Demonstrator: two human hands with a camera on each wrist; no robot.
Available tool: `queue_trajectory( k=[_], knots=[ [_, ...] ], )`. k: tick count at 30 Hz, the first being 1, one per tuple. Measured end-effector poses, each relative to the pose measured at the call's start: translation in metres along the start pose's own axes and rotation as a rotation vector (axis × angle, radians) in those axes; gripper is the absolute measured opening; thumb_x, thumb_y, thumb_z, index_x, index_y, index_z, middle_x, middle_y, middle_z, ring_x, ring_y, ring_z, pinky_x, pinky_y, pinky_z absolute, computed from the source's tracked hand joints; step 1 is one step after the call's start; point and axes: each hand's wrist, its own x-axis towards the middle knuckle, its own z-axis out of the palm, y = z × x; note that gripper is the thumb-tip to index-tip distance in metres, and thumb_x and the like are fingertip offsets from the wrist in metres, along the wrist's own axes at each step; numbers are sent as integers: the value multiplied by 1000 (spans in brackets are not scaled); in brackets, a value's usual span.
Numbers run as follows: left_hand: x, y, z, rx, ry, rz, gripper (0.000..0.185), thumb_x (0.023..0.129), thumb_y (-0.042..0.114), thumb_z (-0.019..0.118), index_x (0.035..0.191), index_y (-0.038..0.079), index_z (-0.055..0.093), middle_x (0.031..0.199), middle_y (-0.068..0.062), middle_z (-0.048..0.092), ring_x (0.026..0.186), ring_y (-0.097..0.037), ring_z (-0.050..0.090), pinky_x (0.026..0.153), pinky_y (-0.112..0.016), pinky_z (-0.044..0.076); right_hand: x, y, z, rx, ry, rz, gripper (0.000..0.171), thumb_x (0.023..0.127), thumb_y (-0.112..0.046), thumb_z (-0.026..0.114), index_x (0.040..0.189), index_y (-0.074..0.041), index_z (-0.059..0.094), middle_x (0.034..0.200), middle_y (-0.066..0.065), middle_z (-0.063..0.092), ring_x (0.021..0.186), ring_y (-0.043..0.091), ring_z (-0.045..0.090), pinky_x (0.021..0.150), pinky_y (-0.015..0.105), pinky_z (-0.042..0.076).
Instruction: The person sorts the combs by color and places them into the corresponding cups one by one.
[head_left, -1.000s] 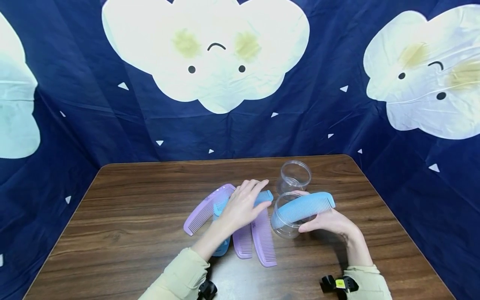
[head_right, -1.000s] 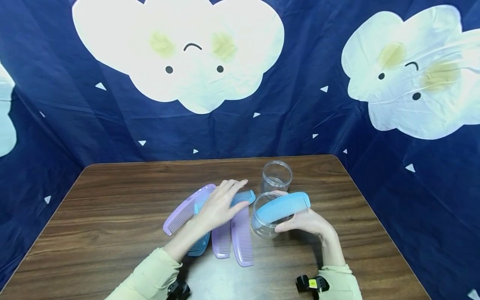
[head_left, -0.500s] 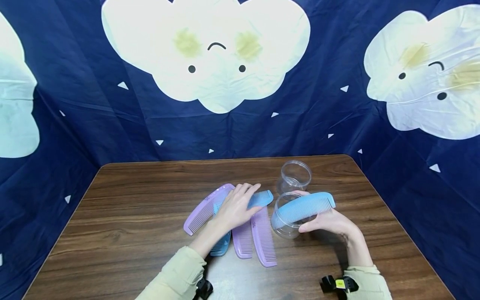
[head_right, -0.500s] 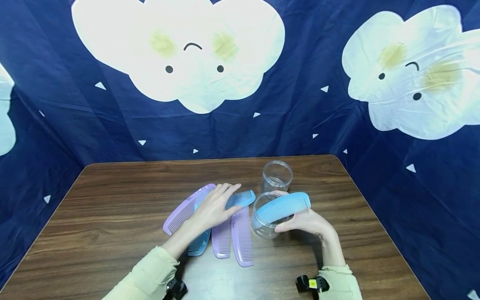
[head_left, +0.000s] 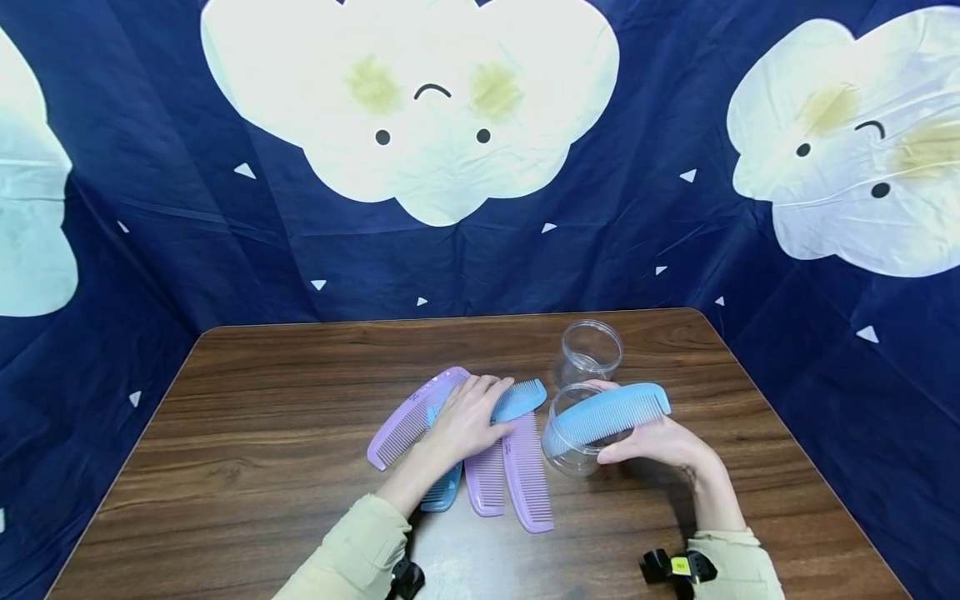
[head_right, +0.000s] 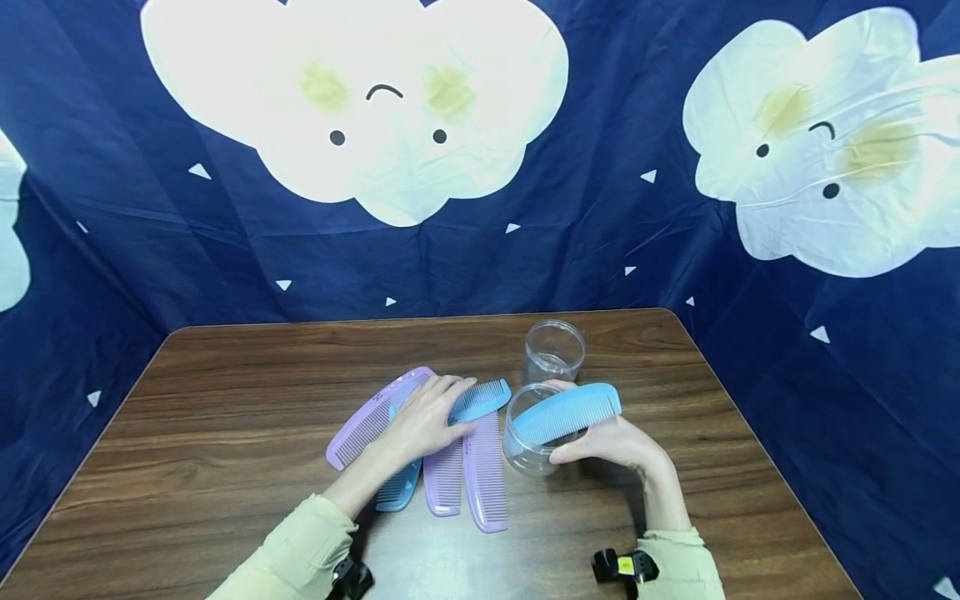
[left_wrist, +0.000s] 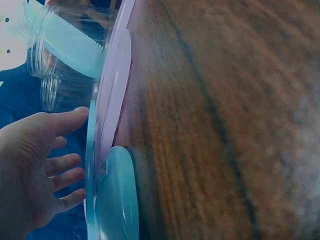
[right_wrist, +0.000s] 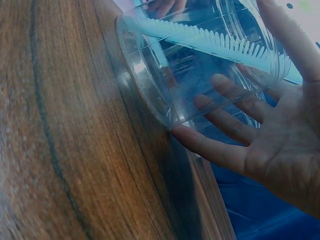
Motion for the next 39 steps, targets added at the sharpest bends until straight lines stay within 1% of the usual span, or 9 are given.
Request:
queue_trajectory(
  k=[7, 16, 21, 28, 32, 35, 39],
  knots=[
    [-1, -3, 2, -1, -17, -9, 62, 89, 36, 78, 144, 15, 58, 140, -10, 64, 133, -30, 55, 110, -56, 46, 0, -1, 0, -2, -3, 0, 92, 73, -10, 89, 154, -17, 45, 135, 4, 68, 126, -2, 56, 108, 12, 36],
    [-3, -5, 1, 12, 7, 7, 56, 91, 29, 78, 142, 14, 60, 138, -10, 65, 130, -31, 56, 110, -56, 46, -1, 1, -1, 25, -9, 15, 91, 74, -8, 88, 154, -19, 45, 138, 5, 66, 127, -1, 55, 107, 13, 36],
    [-4, -5, 2, 16, 11, 3, 52, 91, 26, 78, 140, 15, 63, 138, -9, 65, 131, -31, 56, 110, -57, 47, -2, 1, -1, 13, -7, 14, 92, 74, -8, 88, 154, -20, 45, 137, 5, 67, 127, 0, 56, 107, 13, 36],
    [-7, -7, 4, 32, 22, 7, 52, 89, 24, 79, 138, 15, 66, 136, -8, 66, 130, -29, 57, 108, -55, 49, -2, 1, 3, 0, -5, 16, 90, 74, -9, 88, 153, -19, 46, 139, 3, 66, 129, -2, 54, 108, 12, 35],
    [-5, -6, 2, 43, 30, 22, 53, 87, 22, 81, 137, 15, 67, 134, -9, 66, 126, -29, 57, 105, -55, 51, -1, 0, 2, 2, -3, 11, 91, 74, -8, 88, 154, -19, 45, 142, 6, 64, 128, -2, 54, 107, 11, 36],
    [-4, -6, 0, 51, 48, 35, 55, 85, 21, 83, 137, 16, 67, 132, -9, 66, 124, -29, 58, 102, -55, 53, -1, 1, 1, -5, -7, 11, 92, 74, -8, 88, 154, -19, 44, 143, 9, 63, 129, -3, 53, 107, 11, 35],
    [-5, -6, -2, 78, 100, 47, 57, 82, 22, 84, 137, 18, 67, 131, -7, 66, 122, -27, 60, 95, -51, 57, -1, 2, 1, 11, -8, 28, 92, 75, -8, 88, 154, -21, 44, 147, 13, 60, 131, -3, 52, 108, 10, 34]
  ],
)
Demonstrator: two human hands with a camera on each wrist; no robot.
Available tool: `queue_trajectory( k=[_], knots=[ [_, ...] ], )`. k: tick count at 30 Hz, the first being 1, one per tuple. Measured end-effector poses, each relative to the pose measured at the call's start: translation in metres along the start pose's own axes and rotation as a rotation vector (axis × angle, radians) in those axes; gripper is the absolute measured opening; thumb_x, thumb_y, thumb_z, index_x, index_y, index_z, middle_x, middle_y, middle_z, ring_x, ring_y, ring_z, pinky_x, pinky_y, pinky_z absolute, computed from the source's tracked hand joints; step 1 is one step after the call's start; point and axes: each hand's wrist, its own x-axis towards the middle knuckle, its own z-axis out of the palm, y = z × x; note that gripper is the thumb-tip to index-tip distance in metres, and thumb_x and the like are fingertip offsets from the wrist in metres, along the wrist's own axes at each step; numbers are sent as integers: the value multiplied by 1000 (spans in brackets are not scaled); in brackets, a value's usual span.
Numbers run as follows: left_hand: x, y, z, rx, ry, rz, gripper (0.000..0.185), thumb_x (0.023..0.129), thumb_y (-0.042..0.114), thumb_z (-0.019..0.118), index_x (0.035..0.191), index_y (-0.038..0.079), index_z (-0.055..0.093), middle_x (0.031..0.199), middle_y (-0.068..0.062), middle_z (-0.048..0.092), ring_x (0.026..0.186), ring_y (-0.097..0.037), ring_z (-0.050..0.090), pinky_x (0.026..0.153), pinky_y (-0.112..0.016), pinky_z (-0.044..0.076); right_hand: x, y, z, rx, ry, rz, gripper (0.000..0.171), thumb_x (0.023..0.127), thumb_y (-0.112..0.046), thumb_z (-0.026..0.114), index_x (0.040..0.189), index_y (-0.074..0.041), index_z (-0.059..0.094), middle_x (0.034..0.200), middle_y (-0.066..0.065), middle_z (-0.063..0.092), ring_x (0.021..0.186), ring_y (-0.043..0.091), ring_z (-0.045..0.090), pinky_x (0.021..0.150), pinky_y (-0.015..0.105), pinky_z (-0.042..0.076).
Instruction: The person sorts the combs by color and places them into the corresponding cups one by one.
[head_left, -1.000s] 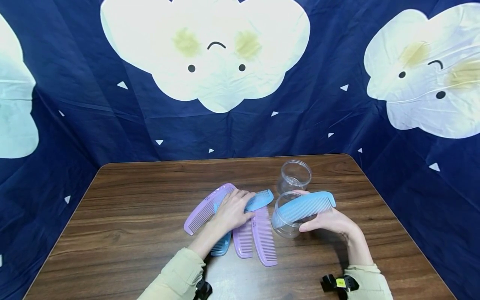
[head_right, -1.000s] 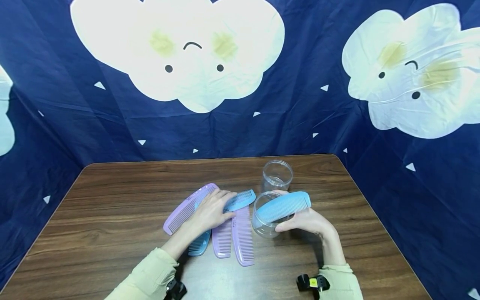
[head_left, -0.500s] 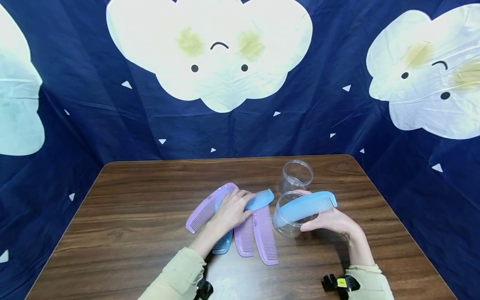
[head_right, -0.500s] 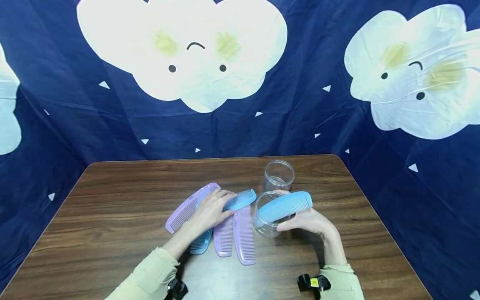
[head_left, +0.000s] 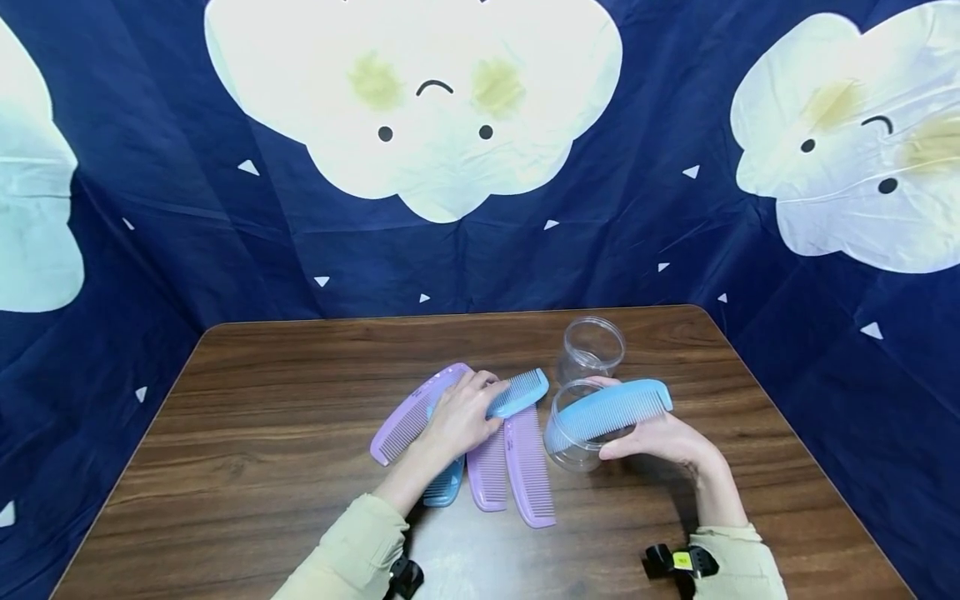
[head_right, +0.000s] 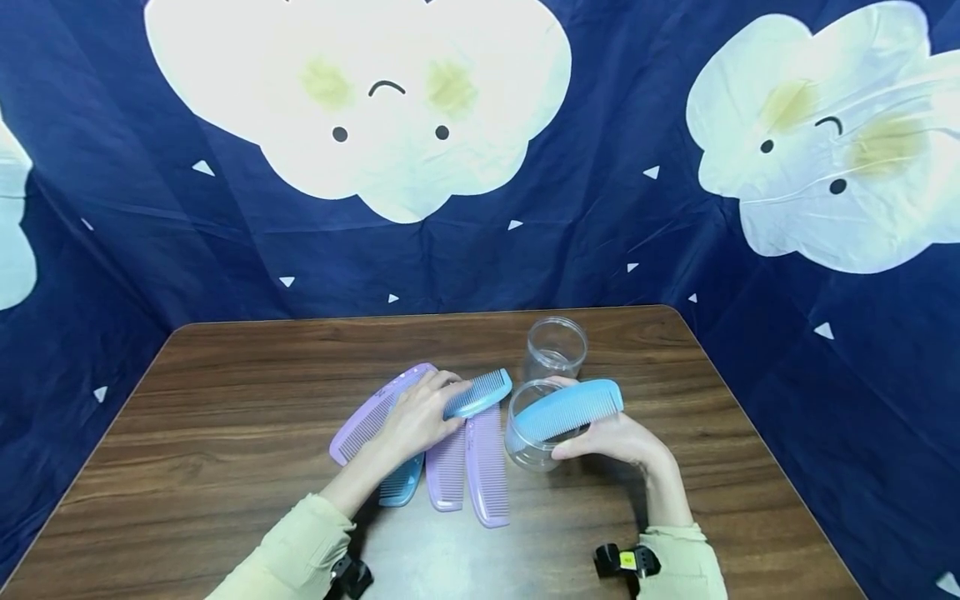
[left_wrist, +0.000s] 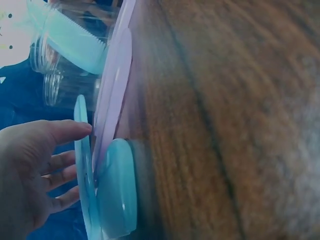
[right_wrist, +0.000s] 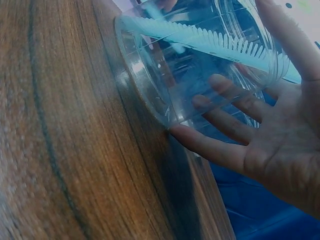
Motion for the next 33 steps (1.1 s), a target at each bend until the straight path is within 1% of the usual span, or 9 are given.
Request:
queue_trajectory(
  k=[4, 7, 9, 12, 16, 22, 26, 29, 33],
  knots=[
    [0, 0, -7, 16, 63, 2, 61, 81, 25, 85, 139, 18, 65, 130, -5, 67, 118, -25, 62, 89, -46, 59, 1, 0, 1, -9, -5, -12, 91, 75, -8, 88, 154, -18, 44, 144, 16, 61, 130, -3, 53, 107, 10, 35],
    [1, 3, -13, -6, 104, 2, 67, 82, 26, 86, 143, 17, 61, 129, -6, 67, 116, -25, 62, 86, -45, 60, 0, 0, 1, -26, -2, -20, 91, 75, -8, 88, 154, -16, 44, 143, 16, 62, 129, -3, 53, 107, 11, 35],
    [2, 5, -17, -26, 132, 2, 70, 82, 26, 86, 146, 17, 58, 129, -6, 66, 114, -25, 62, 84, -44, 60, 0, 0, 1, -24, 3, -14, 91, 74, -8, 88, 154, -18, 45, 146, 17, 60, 131, -4, 51, 108, 10, 34],
    [3, 9, -23, -50, 156, -8, 75, 82, 25, 86, 149, 18, 54, 130, -7, 65, 114, -25, 62, 80, -42, 61, 1, -1, 1, -14, 7, -2, 91, 74, -9, 89, 154, -21, 45, 152, 20, 53, 133, -5, 49, 108, 9, 33],
    [4, 13, -30, -63, 183, -29, 79, 81, 24, 86, 151, 21, 51, 132, -5, 63, 114, -25, 61, 75, -41, 60, 1, -2, 0, -4, 3, 4, 91, 75, -10, 89, 154, -20, 45, 149, 19, 56, 132, -4, 50, 108, 10, 34],
    [6, 19, -38, -92, 189, -64, 86, 82, 25, 84, 157, 22, 43, 136, -3, 60, 118, -24, 60, 78, -41, 59, 0, -2, -1, -8, -4, -4, 90, 75, -7, 87, 154, -14, 44, 141, 11, 63, 127, -4, 54, 106, 11, 36],
    [6, 23, -43, -129, 191, -86, 86, 83, 27, 83, 158, 22, 41, 137, -3, 57, 118, -23, 59, 75, -39, 58, 1, -1, -1, 7, -14, -16, 90, 75, -6, 87, 154, -14, 44, 143, 13, 62, 129, -2, 54, 108, 11, 35],
    [6, 27, -47, -163, 212, -93, 84, 84, 28, 82, 157, 21, 43, 135, -3, 56, 117, -22, 60, 75, -38, 57, 2, -1, 0, 9, -18, -15, 90, 76, -6, 87, 154, -15, 44, 145, 12, 61, 129, -1, 54, 108, 12, 35],
    [7, 33, -52, -204, 255, -71, 79, 82, 29, 82, 153, 20, 49, 133, -4, 56, 115, -22, 61, 80, -39, 58, 2, -1, 0, 16, -15, -3, 90, 76, -6, 87, 154, -16, 44, 146, 15, 59, 129, -1, 54, 108, 12, 35]
  ],
)
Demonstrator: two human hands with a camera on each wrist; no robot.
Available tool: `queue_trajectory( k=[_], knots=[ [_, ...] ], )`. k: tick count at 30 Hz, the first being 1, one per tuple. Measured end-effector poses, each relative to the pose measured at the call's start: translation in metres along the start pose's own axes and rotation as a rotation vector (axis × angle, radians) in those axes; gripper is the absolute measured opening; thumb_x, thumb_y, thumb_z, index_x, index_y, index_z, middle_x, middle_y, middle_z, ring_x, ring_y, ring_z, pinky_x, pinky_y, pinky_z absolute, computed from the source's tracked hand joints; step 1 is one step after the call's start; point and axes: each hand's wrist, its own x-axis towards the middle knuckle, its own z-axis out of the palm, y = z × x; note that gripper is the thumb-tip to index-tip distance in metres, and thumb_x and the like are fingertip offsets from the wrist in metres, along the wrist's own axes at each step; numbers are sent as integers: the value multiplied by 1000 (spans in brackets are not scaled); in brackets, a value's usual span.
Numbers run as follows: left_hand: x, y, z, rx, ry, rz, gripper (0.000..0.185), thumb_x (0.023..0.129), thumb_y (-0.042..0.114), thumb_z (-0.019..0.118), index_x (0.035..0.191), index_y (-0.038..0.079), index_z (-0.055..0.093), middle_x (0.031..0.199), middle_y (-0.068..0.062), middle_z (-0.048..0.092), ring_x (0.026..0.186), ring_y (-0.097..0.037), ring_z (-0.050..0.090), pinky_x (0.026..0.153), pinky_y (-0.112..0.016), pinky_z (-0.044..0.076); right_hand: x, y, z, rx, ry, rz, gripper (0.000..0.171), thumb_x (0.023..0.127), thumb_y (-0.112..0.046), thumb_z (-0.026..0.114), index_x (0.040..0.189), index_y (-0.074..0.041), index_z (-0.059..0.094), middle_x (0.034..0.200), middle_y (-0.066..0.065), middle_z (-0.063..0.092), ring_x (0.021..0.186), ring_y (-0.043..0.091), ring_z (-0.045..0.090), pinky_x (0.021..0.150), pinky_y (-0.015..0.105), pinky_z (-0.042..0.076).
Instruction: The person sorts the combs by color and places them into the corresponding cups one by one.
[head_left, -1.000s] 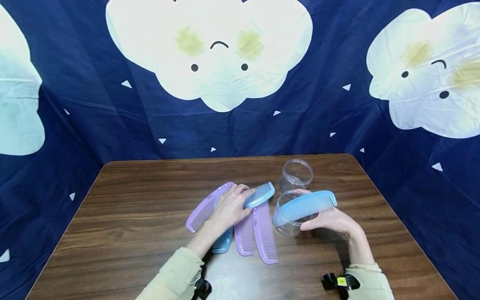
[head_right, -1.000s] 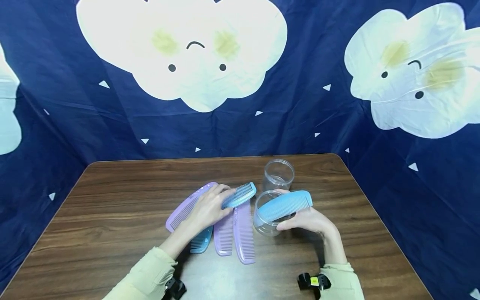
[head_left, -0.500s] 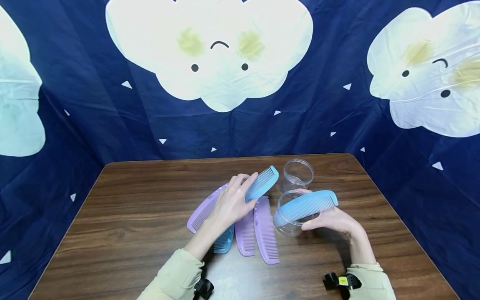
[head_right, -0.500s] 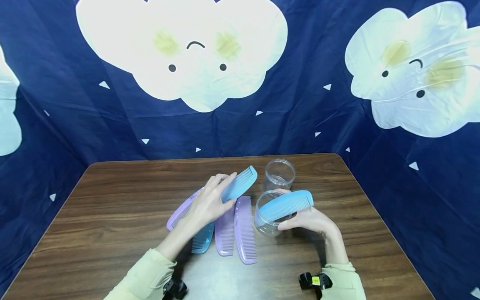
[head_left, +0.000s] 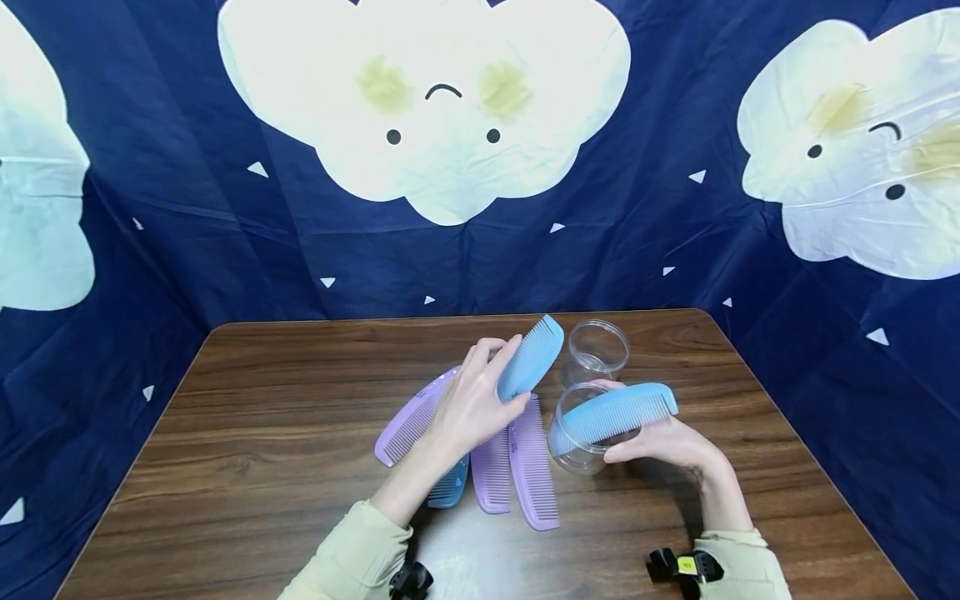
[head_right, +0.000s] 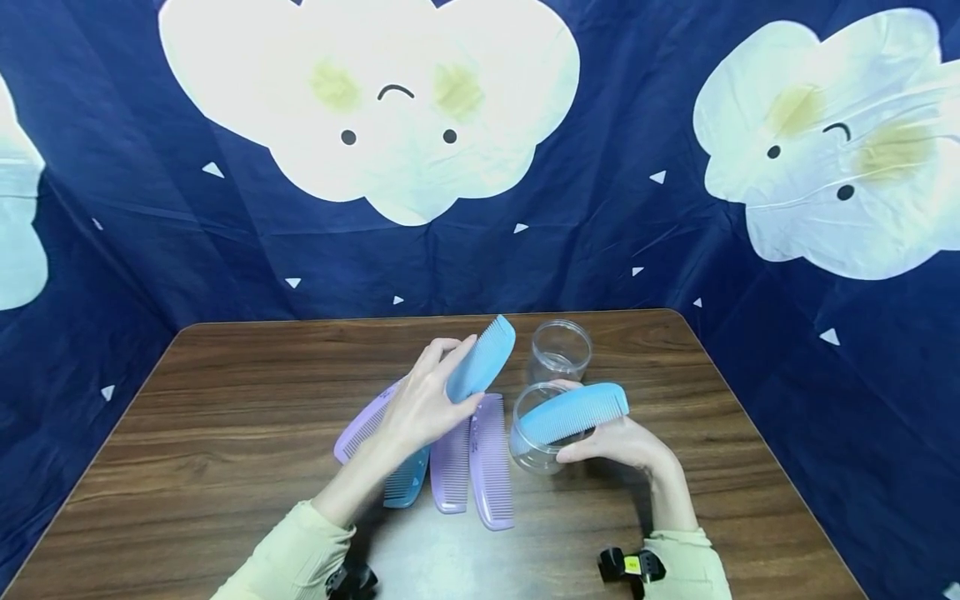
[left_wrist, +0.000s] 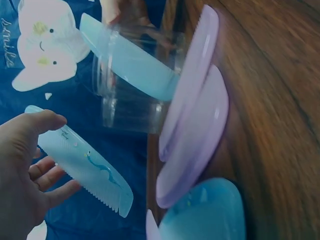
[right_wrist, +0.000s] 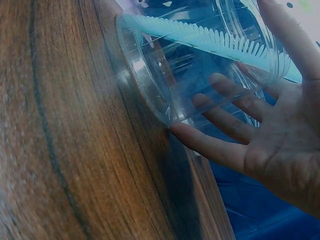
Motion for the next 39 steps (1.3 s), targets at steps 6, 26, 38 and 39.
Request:
queue_trajectory(
  k=[6, 26, 38, 39],
  knots=[
    [4, 11, -3, -64, 42, 32, 74, 80, 26, 83, 148, 19, 55, 130, -4, 58, 113, -23, 61, 81, -38, 59, 0, 0, -1, -2, -3, -2, 90, 76, -7, 87, 154, -18, 44, 142, 14, 62, 128, -1, 55, 107, 12, 36],
    [14, 51, -6, -249, 47, 70, 76, 82, 28, 84, 150, 25, 51, 136, 2, 55, 120, -16, 59, 89, -32, 58, 0, 2, -1, 40, -12, -8, 91, 77, -4, 86, 156, -18, 42, 157, 17, 48, 139, 2, 48, 108, 12, 38],
    [17, 75, 6, -368, 29, 200, 75, 85, 23, 84, 151, 18, 48, 136, -4, 53, 121, -18, 57, 97, -27, 55, -4, 0, -1, -14, 20, 80, 75, 77, -13, 88, 143, -8, 54, 140, 10, 63, 118, -1, 59, 96, 20, 50],
    [17, 76, 7, -362, 18, 203, 75, 85, 23, 84, 151, 18, 48, 137, -3, 53, 123, -18, 57, 98, -28, 55, -4, 0, -1, -10, 17, 89, 70, 77, -13, 87, 140, -10, 56, 135, 6, 67, 115, 1, 61, 95, 21, 51]
  ],
)
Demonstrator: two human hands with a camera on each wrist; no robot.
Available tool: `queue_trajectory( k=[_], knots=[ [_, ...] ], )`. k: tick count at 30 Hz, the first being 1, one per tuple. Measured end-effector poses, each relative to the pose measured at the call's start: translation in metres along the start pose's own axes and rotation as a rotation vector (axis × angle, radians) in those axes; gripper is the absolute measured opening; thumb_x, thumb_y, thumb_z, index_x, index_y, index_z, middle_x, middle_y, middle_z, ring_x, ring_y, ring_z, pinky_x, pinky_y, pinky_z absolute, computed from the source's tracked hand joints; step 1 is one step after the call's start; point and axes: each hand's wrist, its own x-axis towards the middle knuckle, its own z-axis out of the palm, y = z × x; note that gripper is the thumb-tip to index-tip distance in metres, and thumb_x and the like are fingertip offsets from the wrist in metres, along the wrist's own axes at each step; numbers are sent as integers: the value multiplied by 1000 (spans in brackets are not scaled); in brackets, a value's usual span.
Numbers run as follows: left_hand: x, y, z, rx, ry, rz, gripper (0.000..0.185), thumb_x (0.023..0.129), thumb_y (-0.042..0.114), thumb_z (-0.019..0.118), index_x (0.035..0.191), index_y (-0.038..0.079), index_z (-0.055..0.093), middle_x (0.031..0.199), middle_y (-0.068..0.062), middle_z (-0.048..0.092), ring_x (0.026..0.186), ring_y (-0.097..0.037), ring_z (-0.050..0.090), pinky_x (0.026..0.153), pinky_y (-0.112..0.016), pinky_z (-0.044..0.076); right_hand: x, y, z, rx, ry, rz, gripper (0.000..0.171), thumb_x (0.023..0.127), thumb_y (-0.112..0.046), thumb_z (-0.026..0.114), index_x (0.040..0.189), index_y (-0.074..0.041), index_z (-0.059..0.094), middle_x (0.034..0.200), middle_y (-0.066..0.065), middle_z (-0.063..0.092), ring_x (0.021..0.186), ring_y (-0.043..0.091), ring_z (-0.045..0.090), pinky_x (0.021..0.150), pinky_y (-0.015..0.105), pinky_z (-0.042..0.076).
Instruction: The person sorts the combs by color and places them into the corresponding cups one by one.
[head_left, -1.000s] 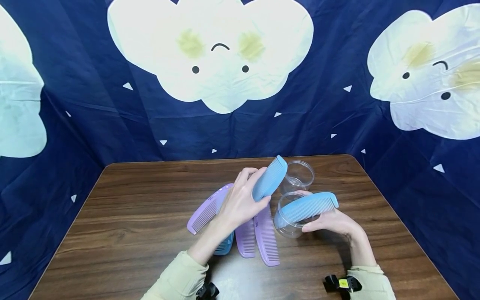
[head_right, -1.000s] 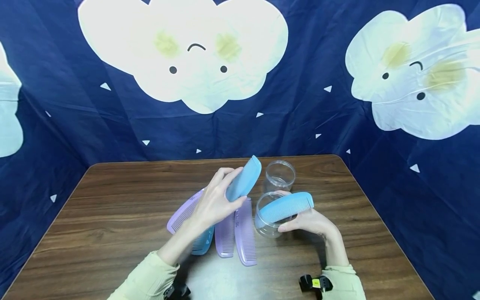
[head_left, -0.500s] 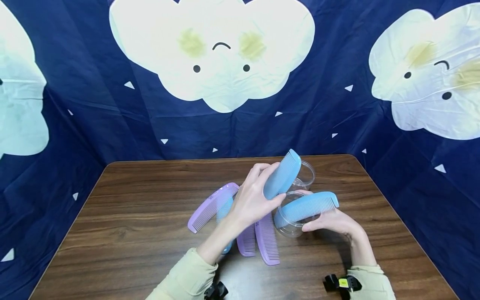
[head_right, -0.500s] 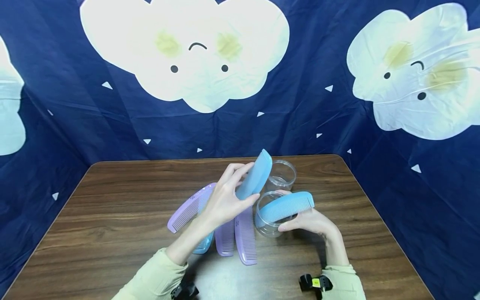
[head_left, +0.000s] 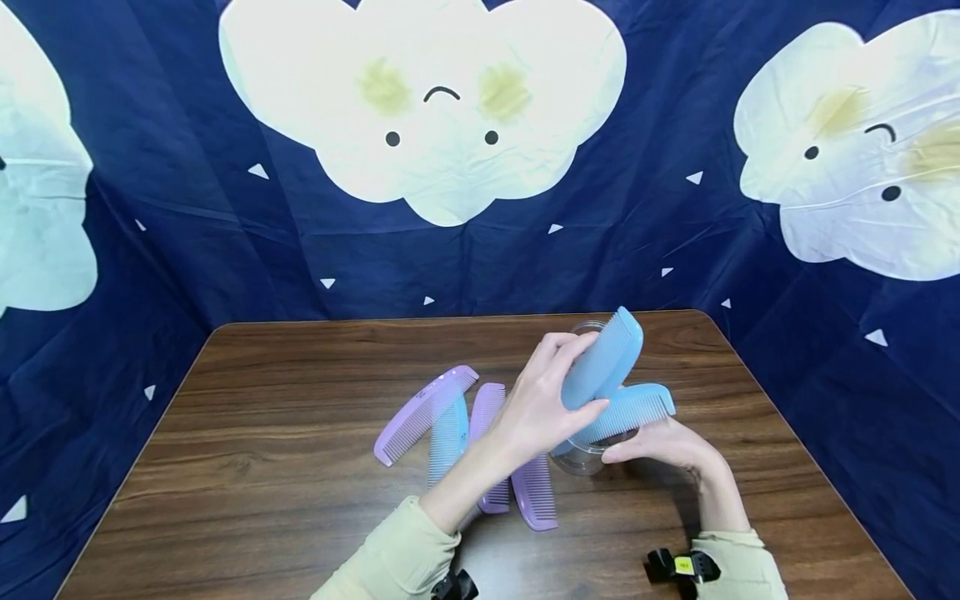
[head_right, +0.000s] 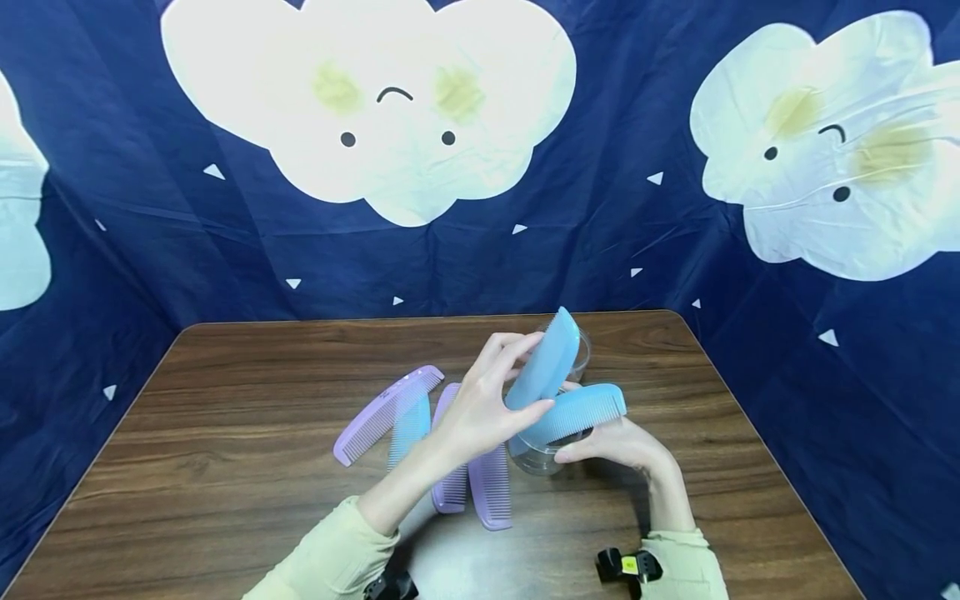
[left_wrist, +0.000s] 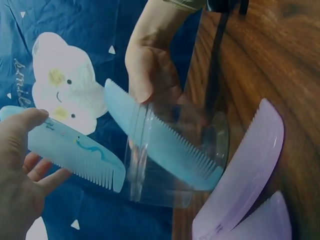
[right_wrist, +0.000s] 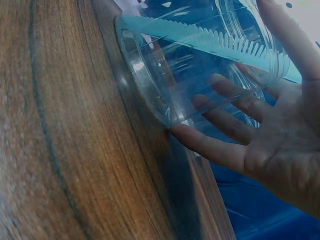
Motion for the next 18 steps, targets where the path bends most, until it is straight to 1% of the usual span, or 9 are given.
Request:
queue_trajectory(
  k=[1, 3, 7, 11, 14, 18],
  knots=[
    [0, 0, 2, 5, -12, 1, 74, 86, 24, 83, 151, 18, 48, 137, -3, 52, 125, -18, 56, 99, -29, 54, 0, 0, 0, 0, 2, 3, 66, 77, -14, 87, 136, -11, 59, 129, 3, 69, 113, 2, 63, 95, 21, 51],
    [-1, 1, 4, 15, -27, 5, 73, 86, 24, 83, 150, 19, 49, 137, -2, 52, 127, -18, 55, 101, -30, 53, 0, 0, 0, 10, -2, 6, 60, 78, -13, 87, 132, -13, 61, 125, -1, 71, 110, 4, 64, 93, 22, 53],
    [0, 2, 5, 22, -21, 29, 72, 85, 23, 83, 149, 18, 50, 137, -1, 53, 128, -18, 55, 103, -29, 52, 0, 0, 1, 12, -2, -18, 60, 78, -11, 86, 132, -12, 60, 125, -1, 70, 110, 4, 64, 93, 22, 53],
    [1, 6, 5, 5, -24, 56, 73, 86, 23, 83, 150, 17, 49, 138, -2, 52, 128, -19, 55, 102, -28, 52, 0, 1, 1, 3, 12, -19, 62, 77, -13, 87, 132, -13, 60, 126, -2, 69, 111, 4, 64, 94, 22, 52],
    [0, 6, 8, -8, -43, 51, 73, 86, 23, 82, 151, 17, 48, 139, -2, 51, 128, -19, 55, 102, -28, 52, -1, 2, 1, 4, 22, -9, 63, 76, -14, 88, 132, -15, 60, 127, -3, 69, 112, 4, 64, 95, 22, 52],
    [-4, 4, 14, -14, -78, 22, 74, 87, 24, 82, 152, 19, 47, 141, -2, 50, 128, -18, 54, 101, -27, 52, 0, 1, 2, 18, 26, 3, 62, 76, -13, 88, 131, -12, 59, 125, -1, 69, 110, 6, 65, 94, 23, 52]
  ],
)
